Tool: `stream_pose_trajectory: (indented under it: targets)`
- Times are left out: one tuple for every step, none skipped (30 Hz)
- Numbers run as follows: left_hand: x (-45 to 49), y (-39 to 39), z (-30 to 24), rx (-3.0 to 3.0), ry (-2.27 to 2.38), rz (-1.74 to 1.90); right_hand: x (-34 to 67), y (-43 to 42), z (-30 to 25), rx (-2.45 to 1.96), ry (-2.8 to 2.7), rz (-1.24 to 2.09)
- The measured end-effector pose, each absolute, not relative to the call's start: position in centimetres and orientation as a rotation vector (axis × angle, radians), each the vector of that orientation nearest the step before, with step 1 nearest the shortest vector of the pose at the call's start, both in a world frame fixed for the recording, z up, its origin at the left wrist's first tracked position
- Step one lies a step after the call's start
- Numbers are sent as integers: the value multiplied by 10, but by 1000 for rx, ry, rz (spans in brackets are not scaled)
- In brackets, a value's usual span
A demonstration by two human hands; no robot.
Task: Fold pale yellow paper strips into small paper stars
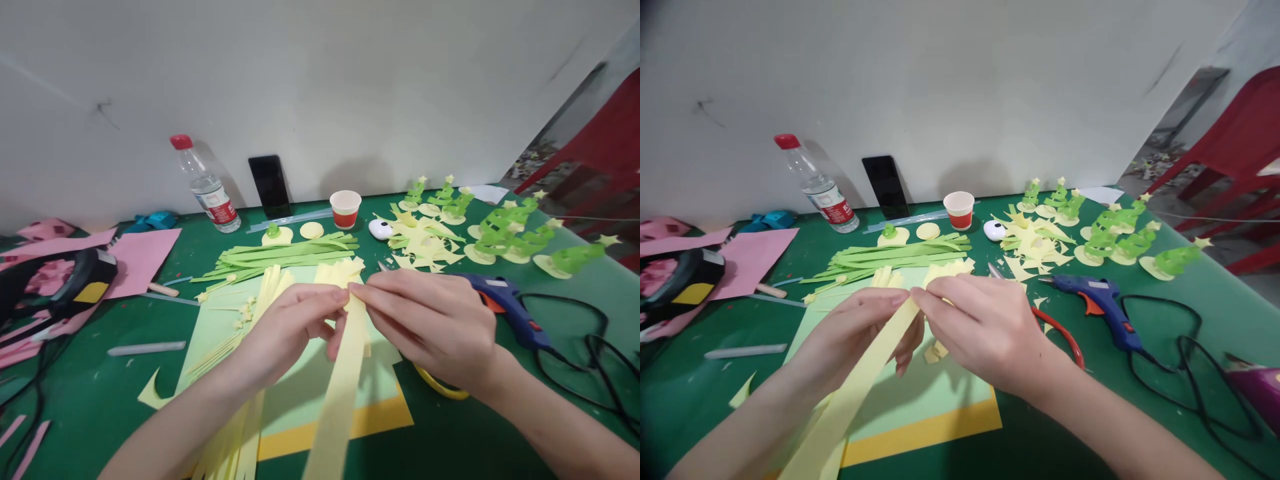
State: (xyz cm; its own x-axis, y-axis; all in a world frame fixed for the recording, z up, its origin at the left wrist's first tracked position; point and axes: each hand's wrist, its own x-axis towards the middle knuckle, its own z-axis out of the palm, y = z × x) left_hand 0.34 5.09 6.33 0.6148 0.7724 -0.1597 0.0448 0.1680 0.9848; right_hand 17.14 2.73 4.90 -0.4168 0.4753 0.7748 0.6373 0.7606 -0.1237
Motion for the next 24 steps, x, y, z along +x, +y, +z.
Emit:
stream_pose_trajectory:
  targets:
    - [4, 51, 63, 1367, 785, 601, 172, 28, 50, -850, -2099, -232]
    - [4, 51, 63, 1434, 807, 628, 172, 28, 50, -882, -2091, -203]
    - [4, 51, 62, 1501, 845, 678, 172, 28, 51, -921, -2078, -157]
    - [4, 50, 61, 1570, 891, 748, 172, 29, 52, -963, -2061, -103]
    - [4, 50, 59, 1637, 938, 825, 172, 30, 52, -1005, -2047, -45]
    - [5, 50, 58, 1700, 963, 894, 171, 30, 53, -1039, -2039, 6]
    - [5, 50, 57, 1763, 967, 950, 172, 31, 53, -1065, -2045, 48]
    - [6, 50, 55, 1838, 963, 995, 172, 31, 53, -1085, -2058, 77]
    - [6, 50, 55, 1906, 953, 1034, 172, 31, 53, -1103, -2074, 98]
    - [7, 50, 54, 1956, 939, 1063, 172, 31, 53, -1120, -2087, 113]
    - [7, 51, 54, 1976, 931, 1084, 172, 31, 53, -1134, -2097, 126]
    - [8, 51, 53, 1979, 929, 1108, 172, 31, 53, -1148, -2102, 147]
    - [8, 51, 54, 1970, 932, 1128, 173, 30, 54, -1159, -2101, 181]
    - [8, 52, 54, 1950, 933, 1141, 172, 29, 54, -1167, -2094, 224]
    - [8, 52, 54, 1920, 934, 1146, 172, 29, 55, -1170, -2085, 272]
    - [7, 52, 55, 1886, 939, 1139, 172, 28, 56, -1170, -2071, 320]
    - [7, 52, 56, 1851, 945, 1131, 172, 27, 57, -1170, -2051, 364]
    - [7, 52, 57, 1826, 952, 1123, 172, 26, 59, -1170, -2029, 399]
    - [7, 52, 58, 1802, 968, 1111, 173, 26, 61, -1170, -2006, 421]
    - [7, 52, 59, 1773, 984, 1095, 173, 26, 62, -1164, -1988, 430]
    - [6, 51, 60, 1728, 999, 1078, 173, 25, 64, -1152, -1978, 429]
    - [6, 51, 60, 1665, 1003, 1061, 174, 25, 65, -1128, -1972, 406]
    - [6, 51, 60, 1588, 991, 1047, 174, 26, 65, -1097, -1973, 362]
    - [6, 51, 60, 1499, 961, 1036, 175, 26, 66, -1058, -1979, 303]
